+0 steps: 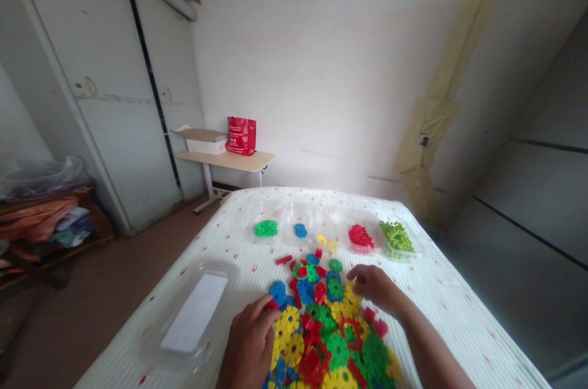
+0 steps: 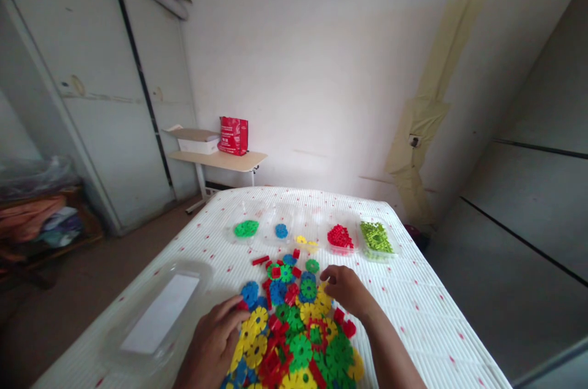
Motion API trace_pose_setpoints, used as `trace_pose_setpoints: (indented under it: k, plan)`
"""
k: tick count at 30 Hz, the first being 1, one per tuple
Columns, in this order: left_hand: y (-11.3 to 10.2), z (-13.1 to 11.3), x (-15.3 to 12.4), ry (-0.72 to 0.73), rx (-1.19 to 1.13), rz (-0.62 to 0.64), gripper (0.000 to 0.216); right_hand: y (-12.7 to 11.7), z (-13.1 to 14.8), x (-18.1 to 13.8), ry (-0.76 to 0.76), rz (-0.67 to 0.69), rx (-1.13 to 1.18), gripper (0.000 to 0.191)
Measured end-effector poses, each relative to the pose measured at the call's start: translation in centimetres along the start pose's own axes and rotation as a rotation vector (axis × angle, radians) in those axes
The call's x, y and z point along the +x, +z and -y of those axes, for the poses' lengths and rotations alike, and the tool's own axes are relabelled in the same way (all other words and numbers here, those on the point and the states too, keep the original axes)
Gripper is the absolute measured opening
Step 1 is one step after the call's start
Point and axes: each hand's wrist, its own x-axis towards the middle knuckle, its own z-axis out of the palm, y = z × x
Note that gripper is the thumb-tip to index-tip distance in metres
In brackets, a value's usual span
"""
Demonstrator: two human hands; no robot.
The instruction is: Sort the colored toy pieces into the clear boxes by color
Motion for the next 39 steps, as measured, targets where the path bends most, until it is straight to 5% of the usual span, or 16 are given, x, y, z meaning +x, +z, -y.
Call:
trace_pose_setpoints:
  k: [10,30,37,39]
  plan:
    - [-0.1,0.1,0.0,0.012,0.014,0.017,0.032,1.0,-0.6,-1.2,0.007,0.090,-0.301,0.052]
    - [0.3,0.3,-0.2,0.009,0.009,0.017,0.031,0.6,0.0,-1.2,0.040,0.091,-0.317,0.020]
    - [0.2,0.2,0.0,0.012,0.001,0.037,0.032,-1.4,1.9,0.5,0.015,-0.070,-0.268,0.003]
    - [0.3,0.2,0.0,0.010,-0.003,0.036,0.032,-1.7,2.7,1.8,0.010,-0.146,-0.265,0.014]
